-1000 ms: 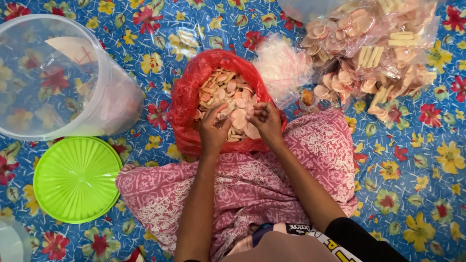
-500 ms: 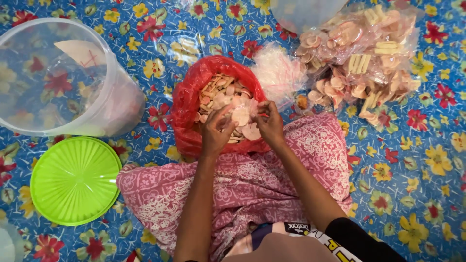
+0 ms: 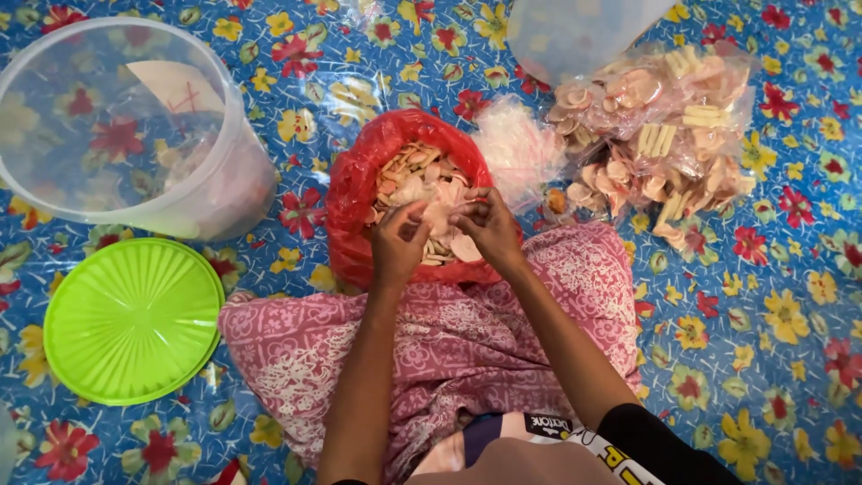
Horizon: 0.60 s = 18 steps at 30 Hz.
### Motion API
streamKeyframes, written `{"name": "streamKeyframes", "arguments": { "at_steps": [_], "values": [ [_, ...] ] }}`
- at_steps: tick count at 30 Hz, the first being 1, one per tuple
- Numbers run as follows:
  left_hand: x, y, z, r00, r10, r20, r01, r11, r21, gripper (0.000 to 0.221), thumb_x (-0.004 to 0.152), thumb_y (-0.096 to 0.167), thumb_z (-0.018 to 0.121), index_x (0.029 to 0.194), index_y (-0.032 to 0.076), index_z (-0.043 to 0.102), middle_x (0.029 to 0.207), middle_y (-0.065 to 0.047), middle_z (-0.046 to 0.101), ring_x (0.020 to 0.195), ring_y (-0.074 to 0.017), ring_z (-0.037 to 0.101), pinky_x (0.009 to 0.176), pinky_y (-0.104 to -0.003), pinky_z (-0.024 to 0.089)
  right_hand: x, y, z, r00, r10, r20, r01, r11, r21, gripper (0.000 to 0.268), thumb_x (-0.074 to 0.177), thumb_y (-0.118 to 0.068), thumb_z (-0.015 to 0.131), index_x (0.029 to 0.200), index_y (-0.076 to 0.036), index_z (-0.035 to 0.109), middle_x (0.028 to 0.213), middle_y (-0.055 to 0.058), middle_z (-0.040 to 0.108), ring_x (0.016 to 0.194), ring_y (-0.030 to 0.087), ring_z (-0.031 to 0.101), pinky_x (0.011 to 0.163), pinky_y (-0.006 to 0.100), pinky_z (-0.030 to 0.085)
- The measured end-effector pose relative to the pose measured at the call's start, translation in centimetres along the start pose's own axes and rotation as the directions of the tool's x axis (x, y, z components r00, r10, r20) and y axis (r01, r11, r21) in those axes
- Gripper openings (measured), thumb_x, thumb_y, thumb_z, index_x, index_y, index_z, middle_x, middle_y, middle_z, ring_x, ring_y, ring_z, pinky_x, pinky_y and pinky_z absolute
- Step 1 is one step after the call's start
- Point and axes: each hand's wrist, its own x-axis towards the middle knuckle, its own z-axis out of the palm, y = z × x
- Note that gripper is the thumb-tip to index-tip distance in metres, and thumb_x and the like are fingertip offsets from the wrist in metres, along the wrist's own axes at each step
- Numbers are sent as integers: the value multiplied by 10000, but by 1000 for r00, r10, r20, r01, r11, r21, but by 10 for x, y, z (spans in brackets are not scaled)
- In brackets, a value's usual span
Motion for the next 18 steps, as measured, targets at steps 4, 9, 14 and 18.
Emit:
{"name": "streamKeyframes", "arguments": {
  "at_steps": [4,9,14,18],
  "values": [
    [4,24,-11,979,-200,45,205,960,-193,328,745,22,703,1060,110,675,882,-90,625,692,-182,662,616,-273,556,-2,-25,7,999,38,26,-40,996,85,373,806,9,660,1088,-81,434,846,64,619,707,119,652,597,172,529],
    [7,32,-11,986,-144,80,157,972,-176,358,702,56,746,1046,143,696,902,-76,637,720,-127,616,649,-257,523,5,-38,8,984,69,164,-91,987,135,326,824,-33,638,1071,-96,435,951,85,608,763,141,656,579,185,539],
    [5,28,-8,983,-178,44,183,974,-133,363,676,82,761,1029,145,710,936,-93,657,825,-159,625,740,-279,498,13,-50,4,958,101,270,-139,982,126,392,806,-45,658,1120,-85,426,1003,102,599,762,164,665,582,186,537],
    [0,8,-7,983,-179,-33,176,982,-76,359,649,83,774,1001,131,721,892,-113,665,856,-219,640,784,-310,489,13,-71,9,949,80,306,-114,989,97,430,834,-61,613,1203,-78,392,1027,122,610,780,138,653,610,170,524]
  ]
}}
